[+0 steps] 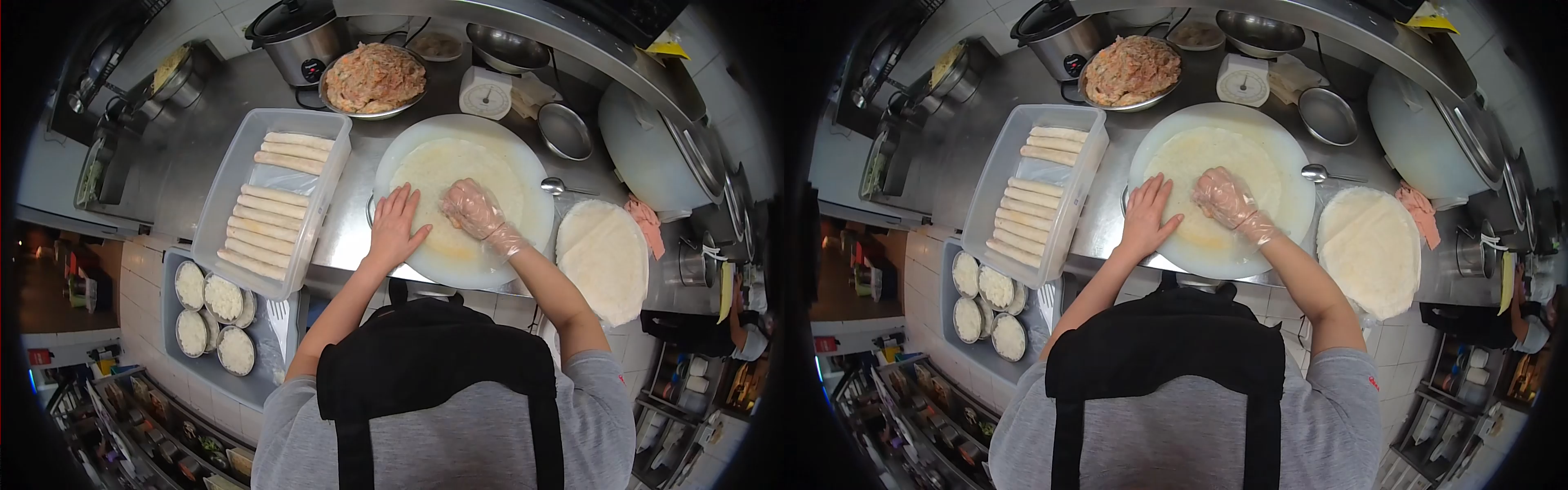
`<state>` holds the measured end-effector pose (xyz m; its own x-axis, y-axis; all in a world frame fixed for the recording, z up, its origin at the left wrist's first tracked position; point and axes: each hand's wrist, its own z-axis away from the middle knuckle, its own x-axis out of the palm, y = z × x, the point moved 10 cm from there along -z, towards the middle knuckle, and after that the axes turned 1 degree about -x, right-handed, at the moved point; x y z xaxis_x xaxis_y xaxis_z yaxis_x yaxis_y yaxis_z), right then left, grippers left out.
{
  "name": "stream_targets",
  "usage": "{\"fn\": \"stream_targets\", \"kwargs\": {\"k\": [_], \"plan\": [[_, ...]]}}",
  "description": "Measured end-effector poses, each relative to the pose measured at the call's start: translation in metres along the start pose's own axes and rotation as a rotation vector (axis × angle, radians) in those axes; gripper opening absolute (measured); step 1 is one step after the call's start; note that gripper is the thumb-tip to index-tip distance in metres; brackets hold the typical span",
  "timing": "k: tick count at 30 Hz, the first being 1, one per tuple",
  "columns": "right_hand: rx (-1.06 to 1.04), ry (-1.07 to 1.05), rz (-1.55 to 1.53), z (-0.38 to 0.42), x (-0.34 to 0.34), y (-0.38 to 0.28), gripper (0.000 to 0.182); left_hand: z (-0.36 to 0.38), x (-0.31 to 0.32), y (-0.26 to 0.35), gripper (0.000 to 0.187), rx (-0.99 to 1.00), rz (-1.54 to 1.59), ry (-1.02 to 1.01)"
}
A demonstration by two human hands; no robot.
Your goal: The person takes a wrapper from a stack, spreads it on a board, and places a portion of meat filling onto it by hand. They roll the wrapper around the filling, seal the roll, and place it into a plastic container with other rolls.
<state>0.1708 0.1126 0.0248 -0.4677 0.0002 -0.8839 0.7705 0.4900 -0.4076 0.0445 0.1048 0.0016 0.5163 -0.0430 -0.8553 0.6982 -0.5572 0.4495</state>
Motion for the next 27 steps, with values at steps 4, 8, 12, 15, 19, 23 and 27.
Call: {"fn": "stream_targets", "kwargs": {"k": [4,8,12,15,19,23,27], "plan": [[-0.181,0.226,0.012,0.005,-0.038,-0.018,0.036,0.000,-0.001,-0.002,0.069,-0.023,0.006,-0.016],[-0.009,0.092,0.000,0.015,-0.024,0.002,0.043,0.002,0.000,-0.001,0.069,0.003,0.013,-0.004],[0.092,-0.007,-0.032,0.018,0.008,0.013,0.047,0.001,0.001,0.000,0.069,0.009,0.011,-0.006],[0.154,-0.038,0.026,0.010,-0.002,0.005,0.047,0.001,0.002,-0.001,0.069,0.016,0.006,-0.003],[0.039,0.065,-0.042,0.001,-0.028,-0.002,0.048,0.002,0.003,0.000,0.070,0.013,0.007,-0.016],[0.054,-0.087,-0.085,-0.011,-0.010,-0.003,0.051,0.001,0.003,0.001,0.070,0.020,0.002,-0.009],[0.062,-0.152,0.015,-0.017,0.007,-0.013,0.051,0.001,0.002,0.001,0.070,0.024,0.012,-0.003]]}}
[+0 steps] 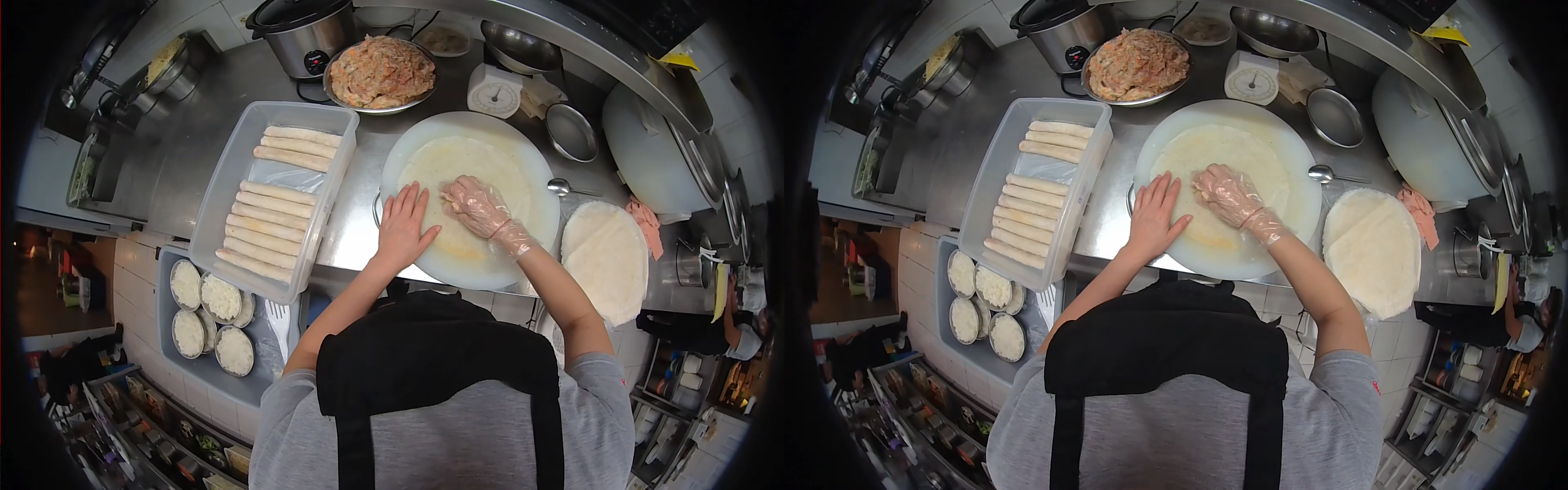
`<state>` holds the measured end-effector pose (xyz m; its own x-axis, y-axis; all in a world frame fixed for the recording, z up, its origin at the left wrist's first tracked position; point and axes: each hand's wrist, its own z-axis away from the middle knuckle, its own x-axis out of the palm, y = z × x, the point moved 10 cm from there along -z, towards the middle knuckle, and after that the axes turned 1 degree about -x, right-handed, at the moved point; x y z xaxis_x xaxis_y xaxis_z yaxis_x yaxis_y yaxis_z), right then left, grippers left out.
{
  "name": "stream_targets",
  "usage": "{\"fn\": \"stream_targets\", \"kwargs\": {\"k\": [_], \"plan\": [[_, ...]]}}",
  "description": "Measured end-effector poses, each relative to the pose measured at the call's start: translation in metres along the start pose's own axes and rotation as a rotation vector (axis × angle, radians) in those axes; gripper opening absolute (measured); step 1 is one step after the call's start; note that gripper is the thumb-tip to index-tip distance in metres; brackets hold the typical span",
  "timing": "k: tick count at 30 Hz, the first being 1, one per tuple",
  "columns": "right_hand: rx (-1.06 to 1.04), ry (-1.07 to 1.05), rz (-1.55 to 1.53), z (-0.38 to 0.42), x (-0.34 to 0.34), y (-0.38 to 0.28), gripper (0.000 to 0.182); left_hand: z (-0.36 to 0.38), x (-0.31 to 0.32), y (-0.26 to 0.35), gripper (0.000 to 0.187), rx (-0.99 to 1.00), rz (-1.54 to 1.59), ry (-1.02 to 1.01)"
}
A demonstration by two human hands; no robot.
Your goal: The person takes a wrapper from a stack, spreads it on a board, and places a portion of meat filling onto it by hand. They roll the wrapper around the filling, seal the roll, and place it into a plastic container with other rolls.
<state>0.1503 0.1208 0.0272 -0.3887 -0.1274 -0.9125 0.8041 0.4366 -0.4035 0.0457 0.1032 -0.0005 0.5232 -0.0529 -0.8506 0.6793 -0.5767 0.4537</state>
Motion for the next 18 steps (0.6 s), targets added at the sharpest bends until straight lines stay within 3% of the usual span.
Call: {"fn": "stream_targets", "kwargs": {"k": [5,7,10,14,17,18], "plan": [[0.013,0.119,0.057,0.002,-0.009,0.001,0.048,-0.001,-0.004,-0.002,0.070,0.014,0.003,-0.013],[0.104,0.229,-0.140,0.009,-0.021,0.024,0.048,-0.004,-0.008,-0.005,0.070,0.023,0.021,-0.022],[0.011,0.213,0.061,0.012,-0.019,0.017,0.048,-0.006,-0.015,-0.012,0.071,-0.004,0.053,0.005],[0.002,0.095,0.099,0.010,-0.005,-0.005,0.046,-0.005,-0.015,-0.012,0.072,0.015,0.014,0.035],[0.112,0.009,0.130,0.004,0.006,0.008,0.044,-0.004,-0.016,-0.011,0.072,0.018,0.014,0.038],[0.163,-0.048,0.120,0.003,0.007,0.010,0.051,-0.004,-0.016,-0.011,0.072,0.023,0.020,0.040]]}}
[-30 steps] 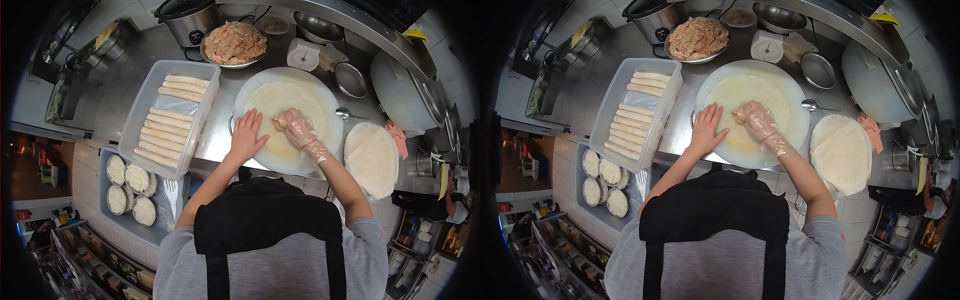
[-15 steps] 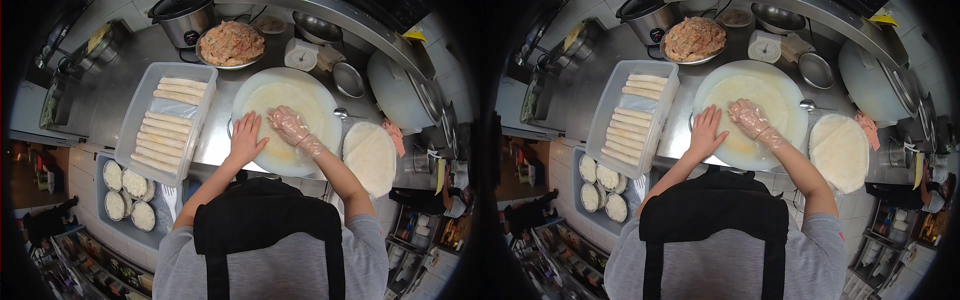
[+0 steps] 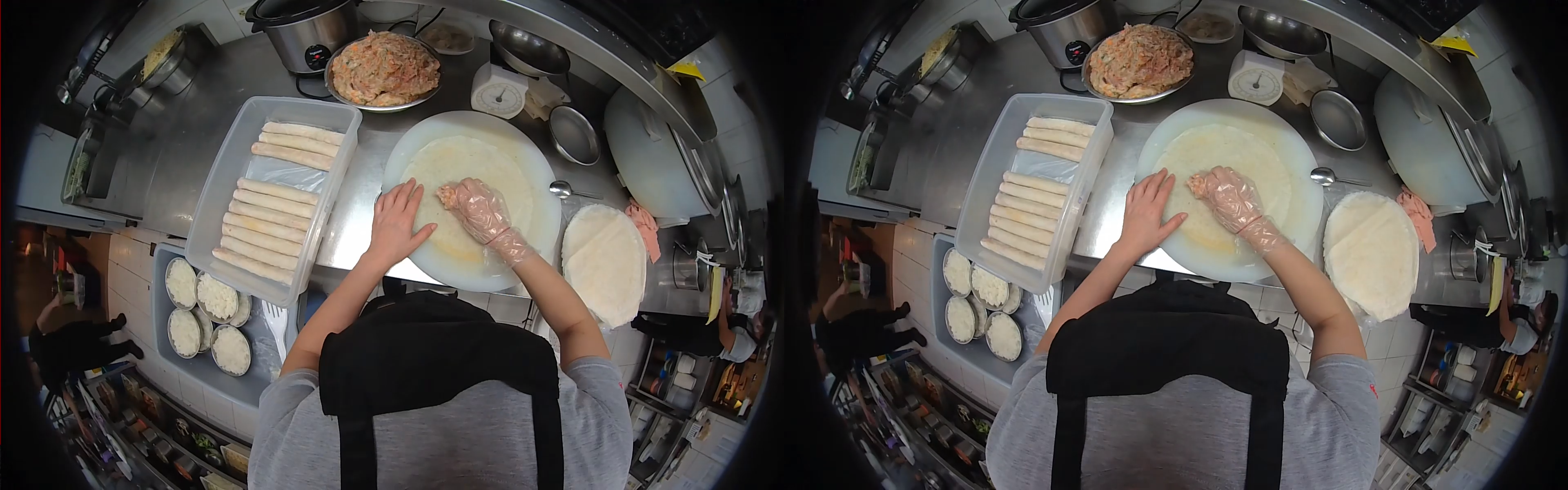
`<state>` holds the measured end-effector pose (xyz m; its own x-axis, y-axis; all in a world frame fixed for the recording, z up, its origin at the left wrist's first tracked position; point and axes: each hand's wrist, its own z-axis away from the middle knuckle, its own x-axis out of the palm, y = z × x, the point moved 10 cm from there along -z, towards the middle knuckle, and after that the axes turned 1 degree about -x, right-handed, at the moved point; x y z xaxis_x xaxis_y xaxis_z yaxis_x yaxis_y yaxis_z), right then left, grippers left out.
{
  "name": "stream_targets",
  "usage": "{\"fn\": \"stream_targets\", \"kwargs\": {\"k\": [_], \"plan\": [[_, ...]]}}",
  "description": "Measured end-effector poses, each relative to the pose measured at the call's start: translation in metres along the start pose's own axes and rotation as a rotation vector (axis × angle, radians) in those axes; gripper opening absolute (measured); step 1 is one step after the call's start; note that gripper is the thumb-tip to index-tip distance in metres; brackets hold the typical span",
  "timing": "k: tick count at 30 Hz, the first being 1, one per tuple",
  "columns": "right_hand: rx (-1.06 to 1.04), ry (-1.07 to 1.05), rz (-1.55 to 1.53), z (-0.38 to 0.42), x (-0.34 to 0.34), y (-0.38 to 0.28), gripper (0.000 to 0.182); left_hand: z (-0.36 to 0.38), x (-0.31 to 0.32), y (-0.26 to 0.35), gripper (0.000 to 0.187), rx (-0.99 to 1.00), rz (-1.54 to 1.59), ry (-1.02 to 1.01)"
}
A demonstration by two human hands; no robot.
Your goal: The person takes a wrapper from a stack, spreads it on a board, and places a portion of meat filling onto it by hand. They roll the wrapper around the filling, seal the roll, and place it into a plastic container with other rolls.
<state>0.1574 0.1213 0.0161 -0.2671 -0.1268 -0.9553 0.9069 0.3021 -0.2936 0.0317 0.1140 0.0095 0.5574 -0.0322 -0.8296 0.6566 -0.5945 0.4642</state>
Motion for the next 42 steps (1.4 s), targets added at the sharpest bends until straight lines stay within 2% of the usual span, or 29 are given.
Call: {"fn": "stream_targets", "kwargs": {"k": [1,2,4,5,7,11,13,17,19,20,22,25,28,32,34,35,37,38,40,42], "plan": [[0.046,-0.059,-0.007,-0.001,0.000,0.000,0.059,0.001,0.000,-0.001,0.072,-0.003,-0.002,0.001],[0.043,-0.057,-0.008,0.003,-0.003,-0.001,0.059,0.001,0.000,-0.001,0.073,0.002,0.010,-0.007],[-0.146,0.173,0.066,0.023,-0.031,-0.017,0.071,0.000,-0.002,-0.005,0.074,0.002,0.019,-0.005],[-0.152,0.171,0.066,0.031,-0.030,-0.019,0.071,0.002,-0.004,-0.007,0.075,-0.009,0.012,0.006],[-0.188,-0.039,0.142,0.041,-0.005,-0.022,0.082,0.003,-0.006,-0.009,0.076,-0.025,0.007,0.020],[-0.220,-0.025,0.111,0.029,0.003,-0.033,0.078,0.005,-0.005,-0.009,0.077,-0.026,0.015,0.025],[-0.321,-0.012,0.082,0.021,0.004,-0.049,0.072,0.005,-0.005,-0.008,0.078,-0.015,0.014,0.028],[-0.331,0.010,0.048,0.011,0.003,-0.038,0.069,0.004,-0.005,-0.009,0.078,-0.013,0.020,0.032],[0.127,0.079,-0.972,0.007,-0.009,0.018,0.060,0.004,-0.005,-0.010,0.079,-0.014,0.022,0.038],[0.124,0.077,-0.969,0.007,-0.008,0.014,0.060,0.004,-0.005,-0.010,0.079,-0.013,0.022,0.045],[0.026,0.316,-0.029,0.010,-0.034,-0.008,0.058,0.006,-0.005,-0.010,0.079,-0.008,0.018,0.048],[0.110,0.305,-0.192,-0.001,-0.021,-0.002,0.049,0.004,-0.004,-0.010,0.080,-0.006,0.011,0.050],[0.073,0.291,-0.241,-0.007,-0.011,0.003,0.044,0.006,-0.005,-0.012,0.079,-0.015,0.029,0.040],[0.064,0.387,-0.028,-0.009,-0.031,-0.021,0.032,0.002,-0.009,-0.012,0.086,-0.013,0.053,0.040],[0.098,0.203,-0.104,-0.025,-0.013,-0.018,0.034,-0.002,-0.013,-0.013,0.089,-0.023,0.071,0.033],[0.092,0.202,-0.103,-0.030,-0.013,-0.017,0.034,-0.004,-0.014,-0.015,0.091,-0.029,0.083,0.018],[0.132,0.010,-0.094,-0.035,0.006,-0.014,0.052,-0.005,-0.013,-0.019,0.093,-0.039,0.094,0.002],[0.129,0.008,-0.094,-0.030,0.006,-0.015,0.052,-0.006,-0.013,-0.020,0.094,-0.036,0.098,0.002],[-0.032,0.238,-0.031,-0.009,-0.017,-0.038,0.076,-0.006,-0.015,-0.023,0.094,-0.038,0.099,0.008],[-0.120,0.170,0.098,0.013,-0.009,-0.058,0.082,-0.004,-0.012,-0.027,0.098,-0.068,0.113,-0.014]]}}
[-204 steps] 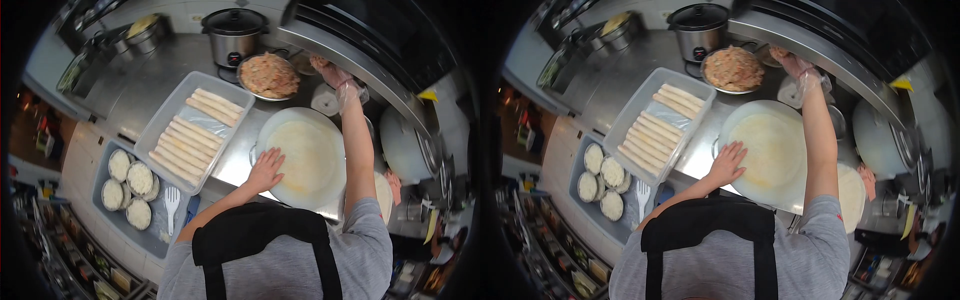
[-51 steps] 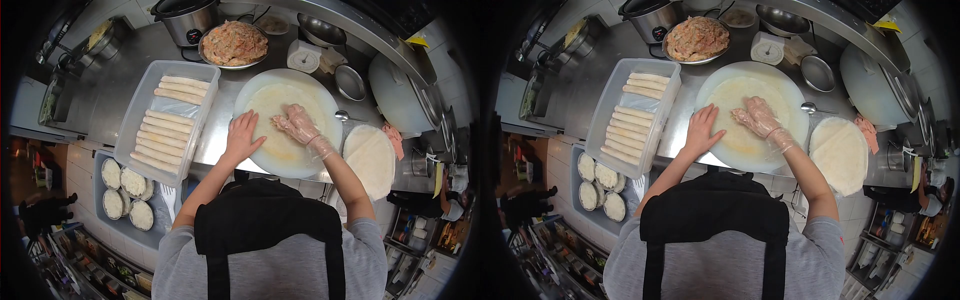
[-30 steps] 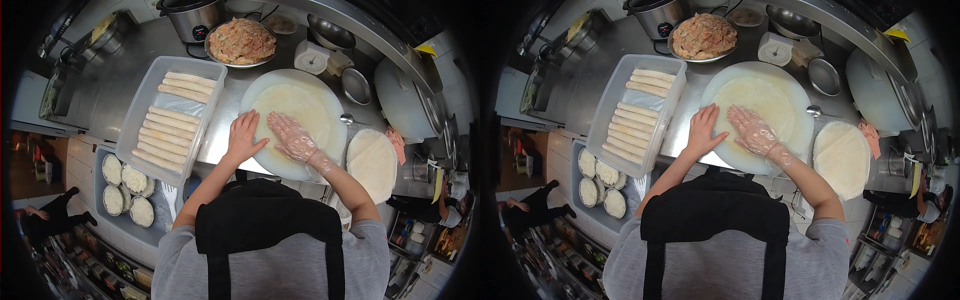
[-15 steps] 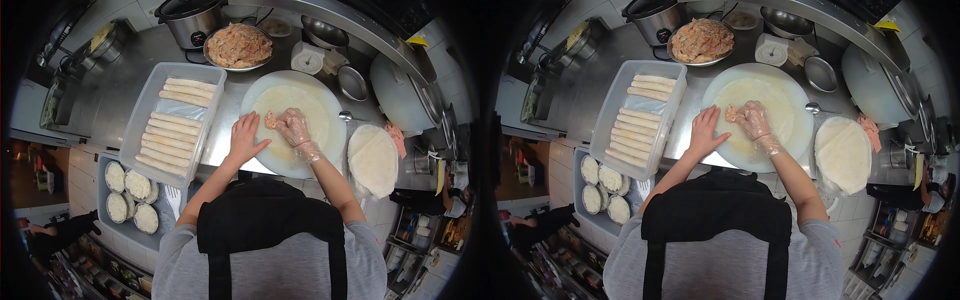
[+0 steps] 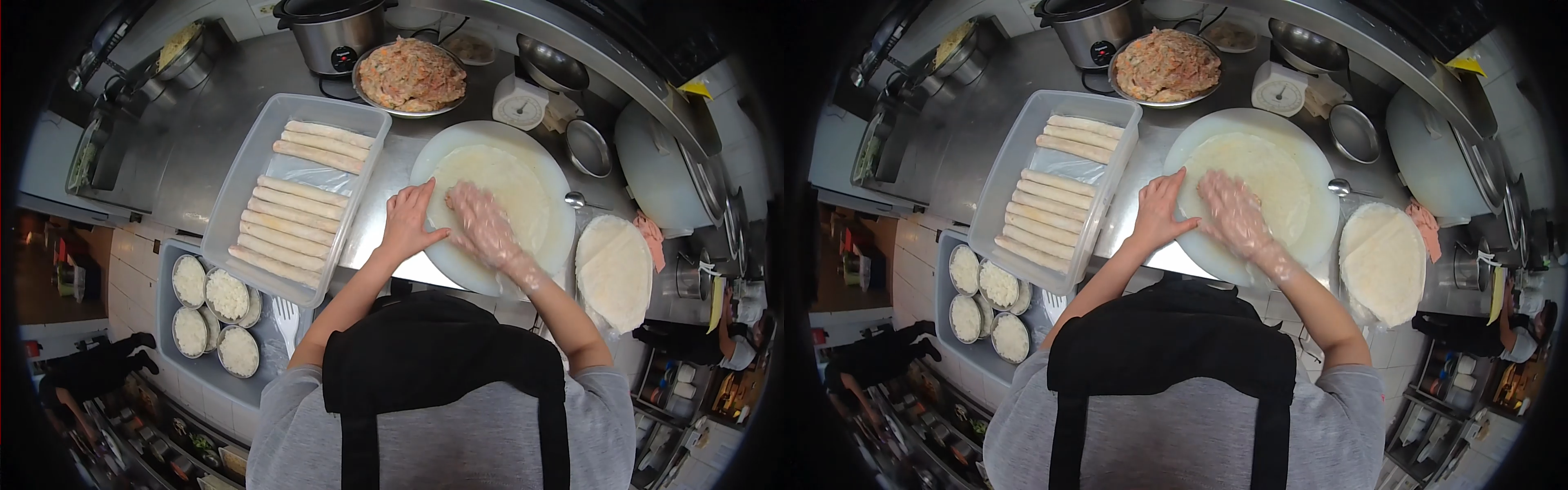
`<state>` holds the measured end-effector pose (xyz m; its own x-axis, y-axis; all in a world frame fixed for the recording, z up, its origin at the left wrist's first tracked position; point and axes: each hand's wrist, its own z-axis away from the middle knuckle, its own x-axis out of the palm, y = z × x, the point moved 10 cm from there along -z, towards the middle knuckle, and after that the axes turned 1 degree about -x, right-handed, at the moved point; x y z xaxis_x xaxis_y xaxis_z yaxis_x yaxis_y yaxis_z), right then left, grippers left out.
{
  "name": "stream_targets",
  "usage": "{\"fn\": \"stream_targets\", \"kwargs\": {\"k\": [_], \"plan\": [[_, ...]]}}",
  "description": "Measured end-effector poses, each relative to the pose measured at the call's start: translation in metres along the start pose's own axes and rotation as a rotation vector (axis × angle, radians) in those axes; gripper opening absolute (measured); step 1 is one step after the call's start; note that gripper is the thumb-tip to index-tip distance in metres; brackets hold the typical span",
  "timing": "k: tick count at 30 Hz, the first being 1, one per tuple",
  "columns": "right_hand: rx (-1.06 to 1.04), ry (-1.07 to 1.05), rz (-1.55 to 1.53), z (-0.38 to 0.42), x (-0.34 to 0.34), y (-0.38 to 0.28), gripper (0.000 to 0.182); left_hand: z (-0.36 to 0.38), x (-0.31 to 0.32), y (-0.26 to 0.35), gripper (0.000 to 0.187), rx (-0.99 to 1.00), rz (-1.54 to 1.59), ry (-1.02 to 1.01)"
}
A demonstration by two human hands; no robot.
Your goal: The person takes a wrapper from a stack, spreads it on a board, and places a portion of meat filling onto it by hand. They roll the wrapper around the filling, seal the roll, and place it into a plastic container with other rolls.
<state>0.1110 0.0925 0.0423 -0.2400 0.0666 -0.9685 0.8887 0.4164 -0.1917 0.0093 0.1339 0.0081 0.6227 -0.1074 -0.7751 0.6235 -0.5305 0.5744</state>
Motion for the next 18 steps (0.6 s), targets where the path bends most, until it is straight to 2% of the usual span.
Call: {"fn": "stream_targets", "kwargs": {"k": [1,4,8,11,13,14,16,18], "plan": [[-0.091,-0.067,0.113,0.006,0.006,-0.011,0.088,0.001,0.002,-0.002,0.098,-0.006,0.002,0.004],[-0.012,-0.183,0.095,0.006,0.023,0.003,0.087,0.003,0.000,-0.001,0.100,0.025,0.034,0.060],[-0.044,-0.130,0.038,-0.010,0.033,0.003,0.086,0.003,0.002,-0.002,0.099,0.026,0.023,0.047],[-0.098,-0.123,-0.024,-0.017,0.024,0.008,0.076,0.002,0.000,0.000,0.098,0.013,0.021,0.019],[0.302,0.049,-0.812,-0.011,0.004,0.062,0.064,-0.002,0.000,0.000,0.097,-0.006,0.028,0.001],[0.303,0.047,-0.810,-0.013,0.004,0.062,0.064,-0.004,-0.002,0.000,0.098,-0.004,0.036,0.027],[0.224,0.106,-0.187,-0.017,-0.008,0.050,0.050,-0.007,-0.004,-0.002,0.099,-0.001,0.041,0.044],[0.212,0.100,-0.173,-0.032,-0.001,0.036,0.050,-0.015,-0.005,-0.001,0.100,0.023,-0.016,0.065]]}}
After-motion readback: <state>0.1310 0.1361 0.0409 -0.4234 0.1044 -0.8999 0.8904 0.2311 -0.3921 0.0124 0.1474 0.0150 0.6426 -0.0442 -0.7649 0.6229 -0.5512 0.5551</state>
